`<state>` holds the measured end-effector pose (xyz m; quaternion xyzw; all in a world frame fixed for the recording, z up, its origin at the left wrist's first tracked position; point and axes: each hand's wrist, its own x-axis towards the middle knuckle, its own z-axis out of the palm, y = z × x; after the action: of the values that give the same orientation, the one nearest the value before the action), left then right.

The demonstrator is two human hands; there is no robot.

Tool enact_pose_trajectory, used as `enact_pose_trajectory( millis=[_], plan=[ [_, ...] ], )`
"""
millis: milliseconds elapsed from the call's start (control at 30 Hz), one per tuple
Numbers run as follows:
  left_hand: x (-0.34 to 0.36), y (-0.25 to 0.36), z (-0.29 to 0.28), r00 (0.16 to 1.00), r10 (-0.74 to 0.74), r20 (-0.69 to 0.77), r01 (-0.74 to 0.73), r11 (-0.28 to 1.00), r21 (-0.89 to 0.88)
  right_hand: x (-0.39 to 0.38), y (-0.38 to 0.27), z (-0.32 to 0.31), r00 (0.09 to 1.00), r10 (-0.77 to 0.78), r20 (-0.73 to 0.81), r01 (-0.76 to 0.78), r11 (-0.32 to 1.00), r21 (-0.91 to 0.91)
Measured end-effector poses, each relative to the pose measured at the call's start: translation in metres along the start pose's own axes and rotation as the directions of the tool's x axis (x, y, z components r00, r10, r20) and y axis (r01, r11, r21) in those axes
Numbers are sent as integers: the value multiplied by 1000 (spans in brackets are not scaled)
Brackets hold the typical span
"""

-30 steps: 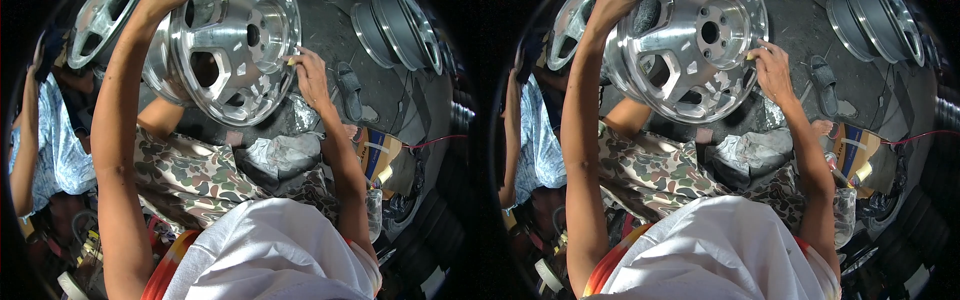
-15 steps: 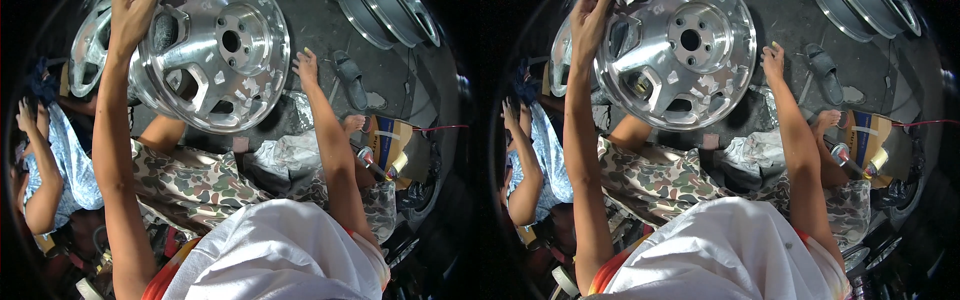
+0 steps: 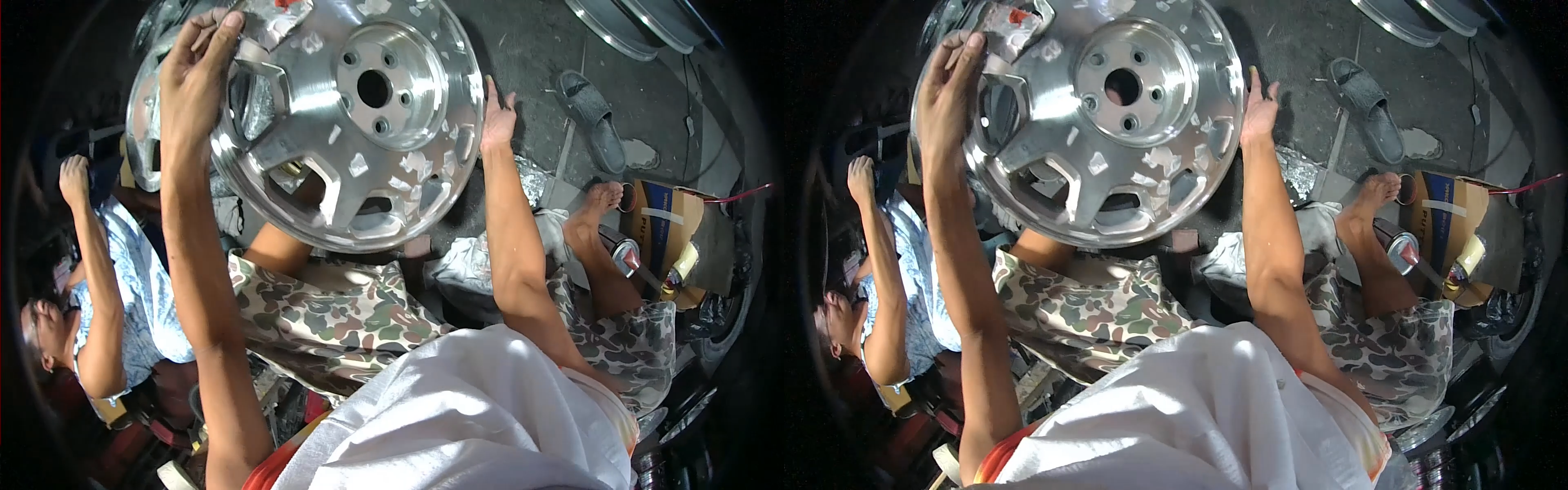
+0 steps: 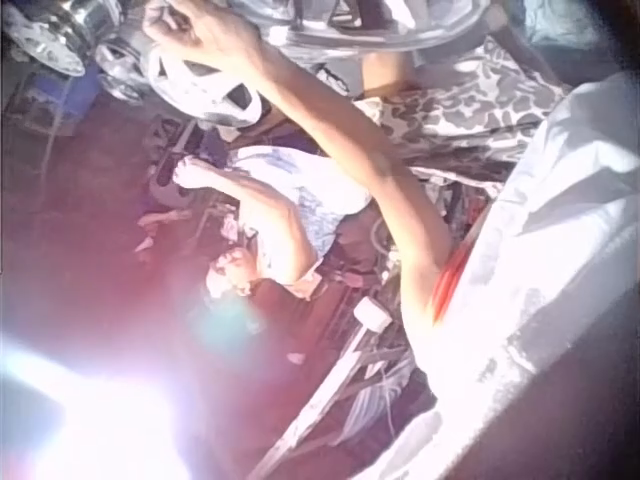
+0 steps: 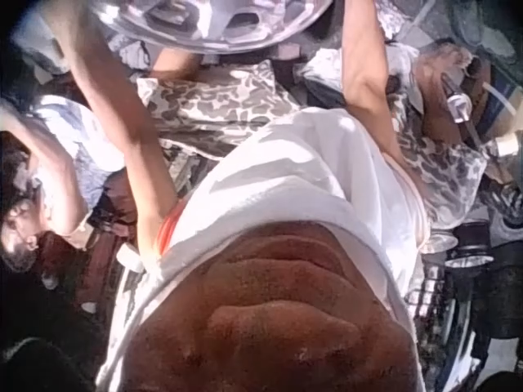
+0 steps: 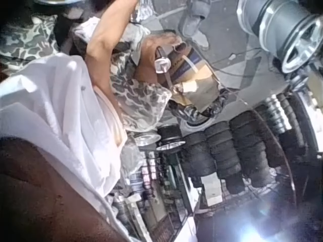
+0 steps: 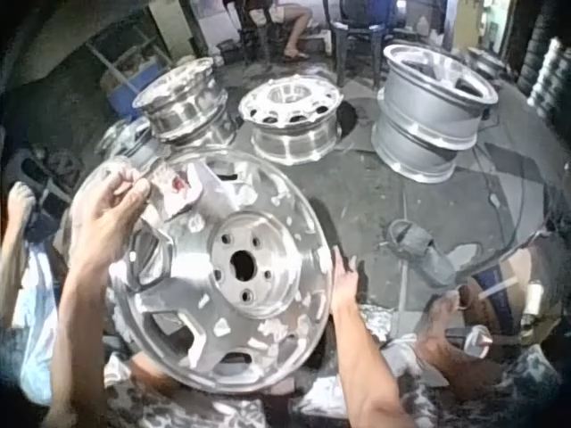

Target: Repairing a wheel rim by applying and smoothing putty.

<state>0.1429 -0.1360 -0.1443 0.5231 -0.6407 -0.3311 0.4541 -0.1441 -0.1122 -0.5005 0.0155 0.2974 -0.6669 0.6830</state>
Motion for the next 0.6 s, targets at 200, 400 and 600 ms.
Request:
enact_pose_trajectory(
  millis=[200,400,600],
  plan=[
    [-11,-8,8,995,-44,-86,31,988,-151,-41,-69,-34,992,-108,61,98,984,149],
    [32,-53,56,988,-127,89,146,957,-250,-86,-187,-37,916,-372,148,381,924,-39],
    [92,-150,119,896,-197,397,366,835,-411,-60,-213,-40,807,-577,124,564,692,-450]
  ],
)
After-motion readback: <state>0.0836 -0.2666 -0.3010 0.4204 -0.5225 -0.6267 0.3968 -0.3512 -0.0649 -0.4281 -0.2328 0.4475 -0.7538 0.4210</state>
